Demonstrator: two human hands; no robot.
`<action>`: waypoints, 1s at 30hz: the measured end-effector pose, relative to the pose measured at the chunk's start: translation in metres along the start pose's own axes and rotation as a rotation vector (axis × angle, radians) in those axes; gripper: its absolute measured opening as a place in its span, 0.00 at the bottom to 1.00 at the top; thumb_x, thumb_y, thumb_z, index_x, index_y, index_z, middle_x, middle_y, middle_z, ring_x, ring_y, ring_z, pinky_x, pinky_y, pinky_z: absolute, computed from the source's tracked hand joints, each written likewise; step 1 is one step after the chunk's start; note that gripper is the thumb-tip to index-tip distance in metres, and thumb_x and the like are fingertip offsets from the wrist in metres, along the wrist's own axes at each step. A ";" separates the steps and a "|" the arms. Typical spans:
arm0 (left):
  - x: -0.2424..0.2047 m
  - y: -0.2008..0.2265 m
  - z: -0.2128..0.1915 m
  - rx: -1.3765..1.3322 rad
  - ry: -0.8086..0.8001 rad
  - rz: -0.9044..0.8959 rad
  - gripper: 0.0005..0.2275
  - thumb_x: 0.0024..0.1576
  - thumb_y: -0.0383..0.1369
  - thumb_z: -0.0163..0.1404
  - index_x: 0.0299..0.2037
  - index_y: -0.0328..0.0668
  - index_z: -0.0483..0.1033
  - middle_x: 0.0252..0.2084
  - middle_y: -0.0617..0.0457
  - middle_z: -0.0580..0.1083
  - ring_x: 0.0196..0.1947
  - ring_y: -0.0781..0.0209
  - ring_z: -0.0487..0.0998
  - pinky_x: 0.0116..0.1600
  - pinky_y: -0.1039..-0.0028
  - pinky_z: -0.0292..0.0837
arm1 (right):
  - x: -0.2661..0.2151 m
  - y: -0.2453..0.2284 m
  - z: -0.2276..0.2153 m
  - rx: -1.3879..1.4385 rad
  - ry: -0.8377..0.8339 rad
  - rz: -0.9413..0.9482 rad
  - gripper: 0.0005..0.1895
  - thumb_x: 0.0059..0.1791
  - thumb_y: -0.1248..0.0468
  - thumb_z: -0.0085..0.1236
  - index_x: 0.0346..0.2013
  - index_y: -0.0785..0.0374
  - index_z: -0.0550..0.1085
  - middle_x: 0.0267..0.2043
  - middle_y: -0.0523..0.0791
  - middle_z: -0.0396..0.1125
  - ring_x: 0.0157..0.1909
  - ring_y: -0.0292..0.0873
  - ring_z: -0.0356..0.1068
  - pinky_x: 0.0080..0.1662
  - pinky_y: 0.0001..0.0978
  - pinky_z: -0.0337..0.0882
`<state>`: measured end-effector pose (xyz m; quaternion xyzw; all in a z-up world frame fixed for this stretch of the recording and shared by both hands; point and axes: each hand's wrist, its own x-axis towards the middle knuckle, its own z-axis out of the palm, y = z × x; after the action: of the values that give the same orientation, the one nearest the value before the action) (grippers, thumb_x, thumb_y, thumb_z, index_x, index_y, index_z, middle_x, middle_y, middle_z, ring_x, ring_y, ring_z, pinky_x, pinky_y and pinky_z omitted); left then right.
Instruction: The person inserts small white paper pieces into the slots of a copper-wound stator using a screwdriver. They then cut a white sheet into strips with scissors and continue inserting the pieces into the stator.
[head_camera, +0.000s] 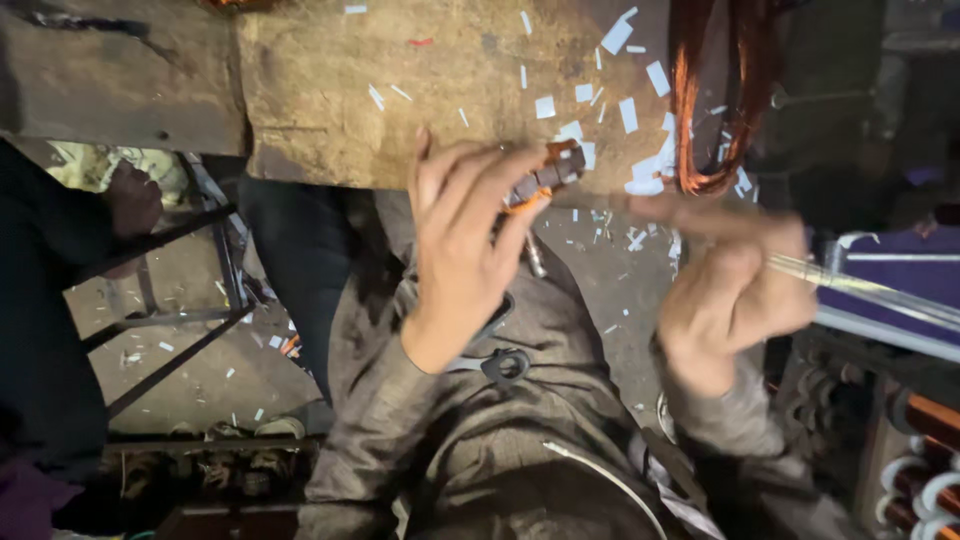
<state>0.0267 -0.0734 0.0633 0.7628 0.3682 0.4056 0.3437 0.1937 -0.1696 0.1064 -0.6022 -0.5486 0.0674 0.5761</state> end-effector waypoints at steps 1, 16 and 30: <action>0.001 -0.001 -0.003 -0.023 -0.016 -0.005 0.16 0.59 0.31 0.61 0.56 0.46 0.76 0.53 0.56 0.75 0.60 0.52 0.71 0.79 0.50 0.51 | 0.010 -0.001 -0.008 -0.158 -0.084 -0.037 0.20 0.63 0.58 0.41 0.38 0.73 0.69 0.38 0.51 0.75 0.35 0.44 0.73 0.35 0.36 0.72; 0.026 -0.001 -0.005 0.009 -0.164 0.108 0.18 0.57 0.35 0.60 0.56 0.40 0.75 0.51 0.53 0.74 0.58 0.50 0.71 0.72 0.53 0.57 | 0.110 -0.036 0.007 -0.495 -0.926 -0.485 0.10 0.49 0.63 0.62 0.34 0.66 0.72 0.30 0.47 0.69 0.31 0.46 0.72 0.34 0.36 0.72; 0.029 -0.005 -0.021 -0.127 -0.179 0.051 0.15 0.60 0.33 0.59 0.55 0.44 0.75 0.51 0.56 0.77 0.51 0.53 0.71 0.58 0.63 0.61 | 0.077 -0.017 -0.008 -0.142 -0.288 -0.060 0.17 0.61 0.56 0.48 0.40 0.69 0.71 0.32 0.50 0.72 0.30 0.43 0.76 0.30 0.29 0.69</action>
<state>0.0184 -0.0423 0.0790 0.7818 0.2901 0.3668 0.4124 0.2197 -0.1219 0.1643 -0.6088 -0.6466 0.0967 0.4493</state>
